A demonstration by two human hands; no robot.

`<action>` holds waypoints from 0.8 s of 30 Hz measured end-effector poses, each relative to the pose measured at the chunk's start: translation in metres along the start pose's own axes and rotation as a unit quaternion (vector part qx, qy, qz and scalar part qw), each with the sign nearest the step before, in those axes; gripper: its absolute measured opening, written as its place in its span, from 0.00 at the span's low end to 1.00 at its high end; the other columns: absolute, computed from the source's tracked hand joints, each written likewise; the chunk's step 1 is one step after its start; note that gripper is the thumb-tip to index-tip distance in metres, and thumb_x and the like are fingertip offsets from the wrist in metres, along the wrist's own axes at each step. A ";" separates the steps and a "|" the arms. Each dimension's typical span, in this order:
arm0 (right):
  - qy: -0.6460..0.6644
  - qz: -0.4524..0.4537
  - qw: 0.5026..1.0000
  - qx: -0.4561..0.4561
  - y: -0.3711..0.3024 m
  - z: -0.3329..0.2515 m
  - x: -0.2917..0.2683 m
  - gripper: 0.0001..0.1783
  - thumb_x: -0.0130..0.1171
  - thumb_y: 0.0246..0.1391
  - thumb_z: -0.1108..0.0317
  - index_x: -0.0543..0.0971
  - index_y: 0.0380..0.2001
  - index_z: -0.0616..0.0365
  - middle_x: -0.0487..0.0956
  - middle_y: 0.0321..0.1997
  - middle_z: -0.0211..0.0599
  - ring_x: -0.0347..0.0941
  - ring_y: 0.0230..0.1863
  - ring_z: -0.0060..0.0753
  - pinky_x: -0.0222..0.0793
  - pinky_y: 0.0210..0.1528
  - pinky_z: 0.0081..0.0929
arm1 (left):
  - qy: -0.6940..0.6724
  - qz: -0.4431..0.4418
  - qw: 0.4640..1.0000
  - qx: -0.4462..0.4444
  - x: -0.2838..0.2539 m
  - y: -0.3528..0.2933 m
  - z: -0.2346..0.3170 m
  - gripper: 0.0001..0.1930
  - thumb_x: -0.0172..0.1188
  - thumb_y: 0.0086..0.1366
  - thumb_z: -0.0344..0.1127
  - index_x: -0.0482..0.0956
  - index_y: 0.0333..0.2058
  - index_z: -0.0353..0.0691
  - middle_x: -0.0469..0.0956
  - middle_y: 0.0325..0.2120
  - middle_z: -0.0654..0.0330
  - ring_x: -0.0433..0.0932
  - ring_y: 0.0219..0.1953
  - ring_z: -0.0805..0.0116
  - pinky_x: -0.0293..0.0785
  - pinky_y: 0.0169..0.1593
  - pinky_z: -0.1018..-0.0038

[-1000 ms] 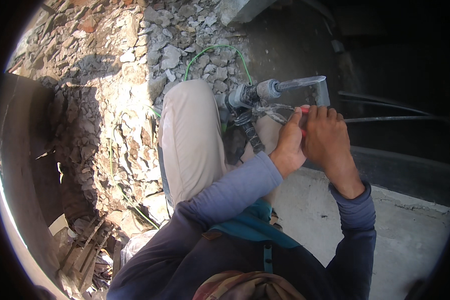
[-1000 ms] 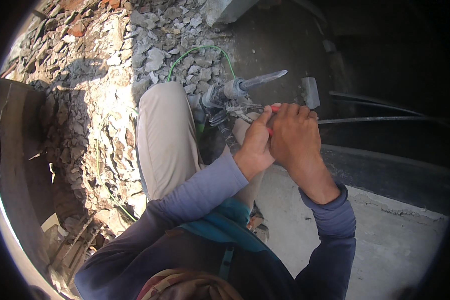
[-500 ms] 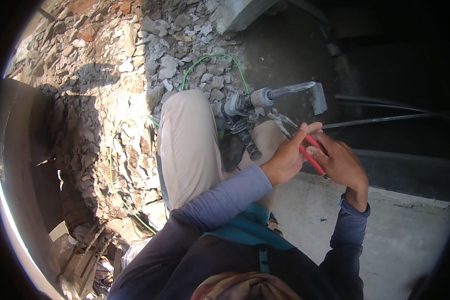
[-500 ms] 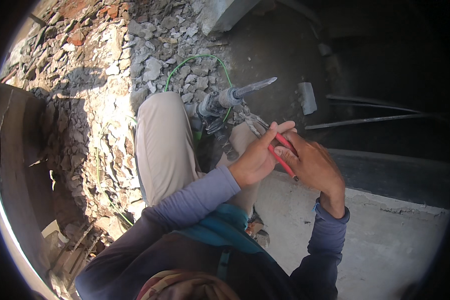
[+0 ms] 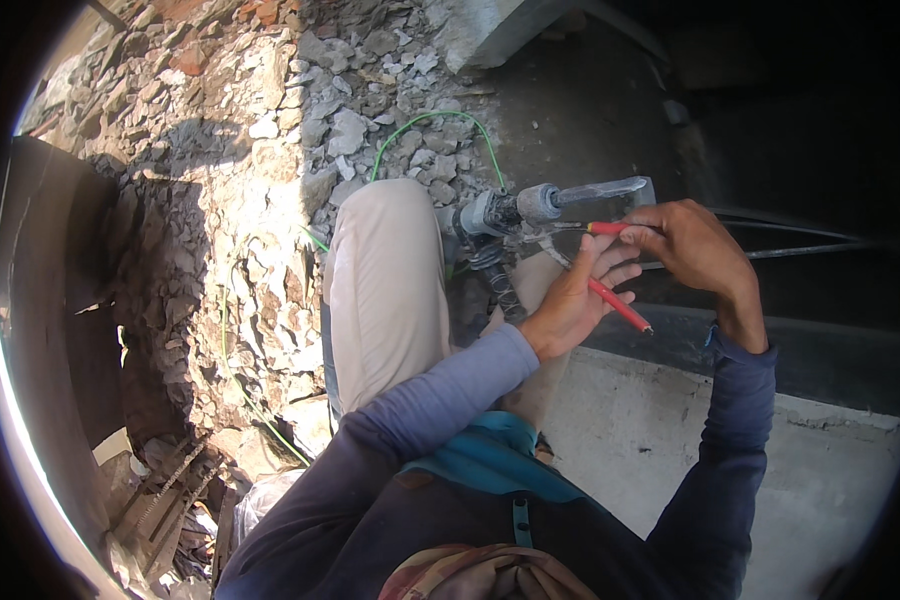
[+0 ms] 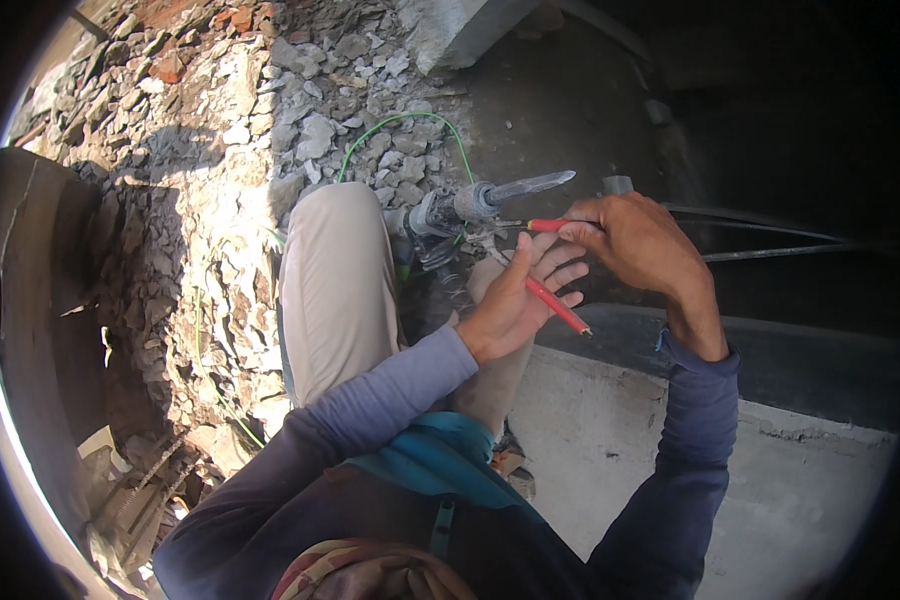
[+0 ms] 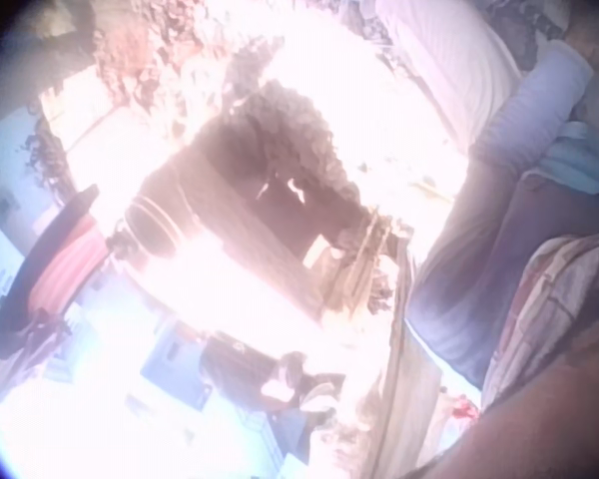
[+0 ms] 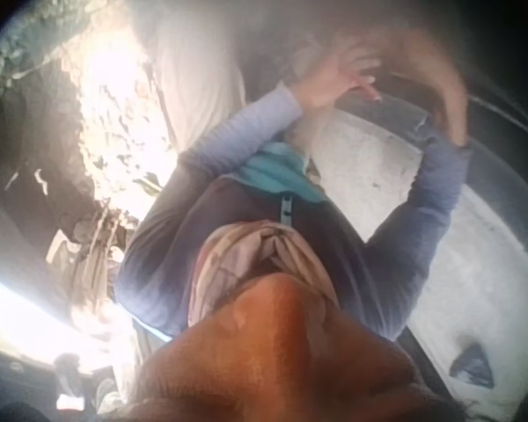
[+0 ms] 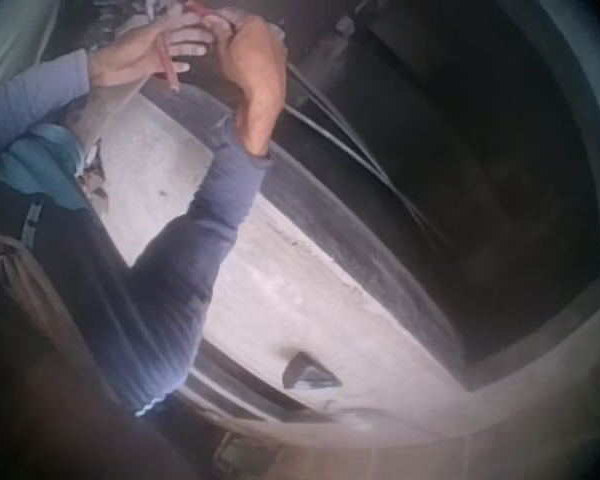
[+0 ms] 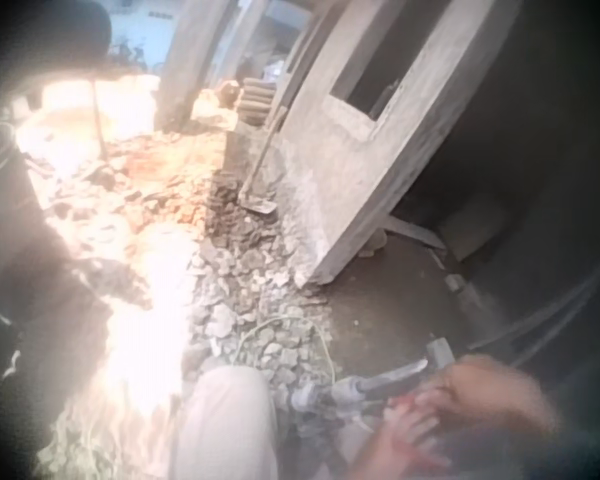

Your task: The person sits on the ground and uses a red screwdriver to tighten a fitting on a metal pipe connected to a green power tool. The person repeatedly adjusts the screwdriver and the pipe fitting throughout the clip.

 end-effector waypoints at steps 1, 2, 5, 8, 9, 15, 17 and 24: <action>-0.004 -0.004 1.000 -0.005 0.002 0.000 -0.003 0.15 0.64 0.71 0.56 0.89 0.47 0.55 0.87 0.36 0.50 0.85 0.40 0.58 0.77 0.43 0.49 | -0.004 0.001 1.000 0.001 0.001 0.001 0.000 0.40 0.38 0.82 0.72 0.56 0.81 0.54 0.69 0.70 0.63 0.70 0.68 0.66 0.69 0.69 0.58; -0.008 -0.008 1.000 -0.009 0.005 -0.001 -0.005 0.15 0.65 0.71 0.56 0.90 0.46 0.55 0.87 0.36 0.51 0.85 0.40 0.59 0.77 0.43 0.49 | -0.008 0.001 1.000 0.004 0.001 0.002 0.000 0.40 0.39 0.82 0.72 0.57 0.81 0.54 0.69 0.70 0.63 0.70 0.67 0.66 0.69 0.69 0.58; -0.009 -0.051 0.999 -0.013 0.013 -0.002 -0.007 0.14 0.65 0.71 0.58 0.90 0.47 0.56 0.88 0.37 0.52 0.85 0.41 0.59 0.78 0.44 0.48 | -0.020 0.008 1.000 0.008 0.001 0.002 -0.001 0.39 0.39 0.82 0.72 0.57 0.80 0.55 0.70 0.68 0.63 0.71 0.66 0.67 0.69 0.69 0.58; -0.002 -0.044 0.998 -0.052 0.018 0.000 -0.007 0.14 0.65 0.70 0.59 0.90 0.47 0.58 0.88 0.38 0.53 0.86 0.41 0.59 0.79 0.45 0.46 | -0.032 0.020 0.999 0.005 0.003 0.004 -0.002 0.39 0.39 0.82 0.72 0.57 0.80 0.55 0.70 0.67 0.64 0.71 0.66 0.67 0.69 0.69 0.58; 0.002 -0.047 0.998 -0.051 0.021 0.001 -0.006 0.14 0.65 0.70 0.59 0.90 0.47 0.58 0.88 0.39 0.52 0.86 0.41 0.59 0.79 0.45 0.46 | -0.031 0.022 0.999 0.009 0.002 0.005 -0.001 0.39 0.39 0.82 0.72 0.56 0.80 0.55 0.70 0.67 0.64 0.71 0.66 0.68 0.69 0.69 0.58; 0.038 -0.056 0.997 -0.048 0.029 0.007 -0.006 0.14 0.65 0.71 0.60 0.90 0.47 0.58 0.90 0.41 0.50 0.87 0.43 0.55 0.80 0.48 0.44 | -0.041 0.049 0.997 0.038 0.011 0.008 0.009 0.37 0.39 0.83 0.71 0.57 0.80 0.58 0.70 0.67 0.66 0.70 0.66 0.69 0.69 0.69 0.59; 0.049 -0.053 0.995 -0.067 0.030 0.008 -0.006 0.14 0.65 0.71 0.60 0.90 0.47 0.58 0.90 0.42 0.49 0.88 0.44 0.54 0.80 0.48 0.44 | -0.054 0.062 0.995 0.052 0.013 0.012 0.011 0.36 0.39 0.83 0.70 0.58 0.79 0.59 0.70 0.67 0.67 0.69 0.66 0.69 0.68 0.69 0.59; -0.010 -0.070 0.997 0.024 0.023 0.010 -0.011 0.24 0.71 0.65 0.53 0.87 0.55 0.61 0.88 0.52 0.51 0.84 0.56 0.52 0.77 0.58 0.47 | -0.092 0.076 0.991 0.062 0.013 0.025 0.001 0.34 0.37 0.84 0.69 0.61 0.77 0.58 0.66 0.75 0.69 0.64 0.74 0.64 0.61 0.73 0.58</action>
Point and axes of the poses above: each hand's wrist, its own y-axis towards the middle knuckle, its own x-axis out of the palm, z = x × y, the point moved 6 cm from there along y, towards the middle knuckle
